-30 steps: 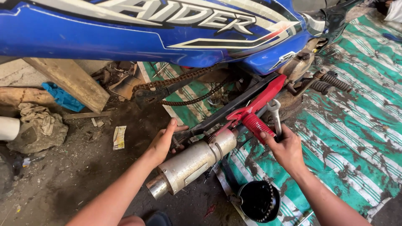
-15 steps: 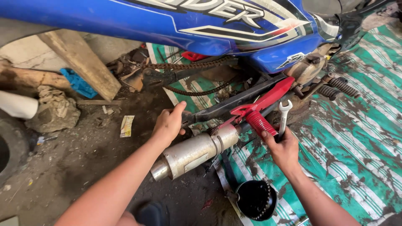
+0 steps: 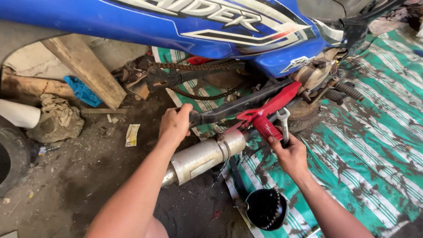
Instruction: Adjusting and tightening a motorcycle chain using a wrench and pliers.
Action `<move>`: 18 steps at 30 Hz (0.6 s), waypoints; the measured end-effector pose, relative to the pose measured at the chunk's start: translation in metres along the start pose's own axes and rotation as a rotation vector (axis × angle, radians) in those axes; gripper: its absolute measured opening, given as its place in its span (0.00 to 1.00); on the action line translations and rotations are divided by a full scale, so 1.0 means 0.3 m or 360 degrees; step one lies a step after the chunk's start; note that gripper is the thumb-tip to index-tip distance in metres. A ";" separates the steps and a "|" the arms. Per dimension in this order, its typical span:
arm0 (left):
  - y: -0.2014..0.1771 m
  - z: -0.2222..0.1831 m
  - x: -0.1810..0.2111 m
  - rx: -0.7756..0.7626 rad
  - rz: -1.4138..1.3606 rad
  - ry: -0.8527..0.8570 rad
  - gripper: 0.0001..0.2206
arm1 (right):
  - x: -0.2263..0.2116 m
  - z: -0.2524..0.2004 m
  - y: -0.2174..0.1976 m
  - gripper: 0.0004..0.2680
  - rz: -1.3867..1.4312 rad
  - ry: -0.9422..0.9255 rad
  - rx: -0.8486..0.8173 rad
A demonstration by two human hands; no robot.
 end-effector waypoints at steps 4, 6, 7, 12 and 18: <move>-0.017 -0.027 0.019 -0.0065 -0.0125 0.0023 0.23 | -0.006 -0.018 -0.011 0.16 -0.0033 0.0012 0.0020; -0.019 -0.021 0.018 -0.0062 -0.0165 0.0021 0.22 | 0.014 -0.010 -0.012 0.16 -0.0042 0.0008 0.0041; -0.022 -0.019 0.020 -0.0057 -0.0166 0.0019 0.22 | 0.002 -0.012 -0.010 0.16 -0.0041 0.0005 0.0037; -0.002 0.005 -0.027 -0.0060 -0.0184 0.0004 0.21 | -0.021 -0.028 -0.015 0.16 -0.0038 -0.0031 0.0019; 0.002 -0.010 -0.022 -0.0143 -0.0150 -0.0008 0.26 | -0.049 -0.036 -0.020 0.14 -0.0044 -0.0095 0.0026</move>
Point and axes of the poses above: each hand's wrist, its own z-axis towards the middle knuckle, its own y-axis out of the palm, x = y × z, the point moved 4 cm from there along z, towards the middle knuckle, and after that the axes turned 11 degrees about y, right-handed, at the moved point
